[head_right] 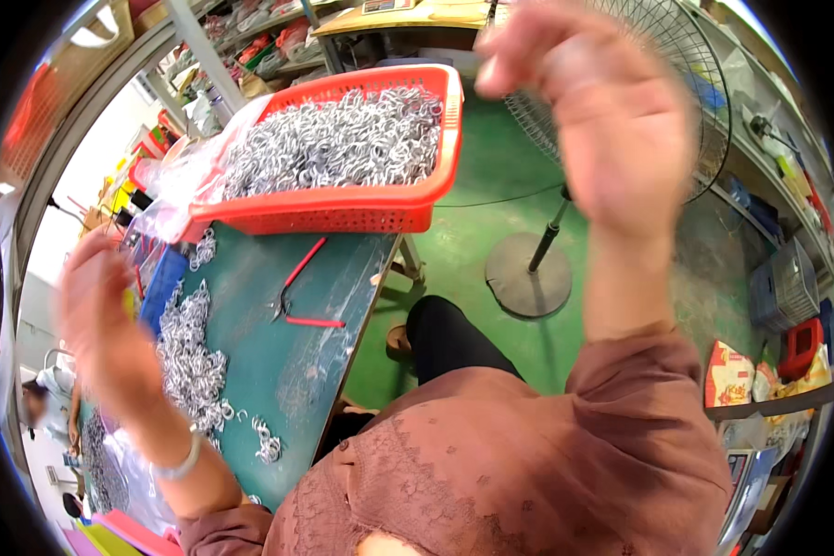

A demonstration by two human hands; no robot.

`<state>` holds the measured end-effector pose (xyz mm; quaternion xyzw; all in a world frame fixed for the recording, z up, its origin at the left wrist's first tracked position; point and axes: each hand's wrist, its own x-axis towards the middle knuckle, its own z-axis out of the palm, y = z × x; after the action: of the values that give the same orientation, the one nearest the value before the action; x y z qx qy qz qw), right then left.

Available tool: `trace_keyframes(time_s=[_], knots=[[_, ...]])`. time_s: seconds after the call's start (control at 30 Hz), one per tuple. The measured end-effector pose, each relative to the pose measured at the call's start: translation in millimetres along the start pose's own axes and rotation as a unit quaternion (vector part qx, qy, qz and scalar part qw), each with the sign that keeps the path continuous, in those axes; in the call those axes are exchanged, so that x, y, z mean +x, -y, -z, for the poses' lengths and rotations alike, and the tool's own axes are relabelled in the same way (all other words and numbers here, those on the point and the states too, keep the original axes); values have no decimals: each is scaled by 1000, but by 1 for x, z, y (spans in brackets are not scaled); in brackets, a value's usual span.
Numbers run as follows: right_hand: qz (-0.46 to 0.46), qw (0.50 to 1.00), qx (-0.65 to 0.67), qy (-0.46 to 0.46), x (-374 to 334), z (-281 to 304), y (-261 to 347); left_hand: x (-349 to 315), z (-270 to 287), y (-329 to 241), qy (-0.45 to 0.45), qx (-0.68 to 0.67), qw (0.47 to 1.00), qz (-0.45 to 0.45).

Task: The person joins small metal links together by hand, placing the assembled sections into a red plastic basket and then transferring them into a plastic bag.

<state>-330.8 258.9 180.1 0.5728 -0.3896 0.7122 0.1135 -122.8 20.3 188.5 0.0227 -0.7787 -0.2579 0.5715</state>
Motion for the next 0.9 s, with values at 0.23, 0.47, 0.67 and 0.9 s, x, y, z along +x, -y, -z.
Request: trace_keyframes(time_s=[0.23,0.47,0.67,0.9], knots=[[-319,931,-73,-161,-78,30,-109,26,-189,81,404,43,909,-97],[-366,911,-50,-182,-104,47,-136,24,-294,111,539,198,812,-108],[-393,900,-37,-187,-115,62,-141,32,-303,124,558,144,799,-172],[-405,901,-27,-154,-118,63,-148,68,-259,143,487,132,863,-24]])
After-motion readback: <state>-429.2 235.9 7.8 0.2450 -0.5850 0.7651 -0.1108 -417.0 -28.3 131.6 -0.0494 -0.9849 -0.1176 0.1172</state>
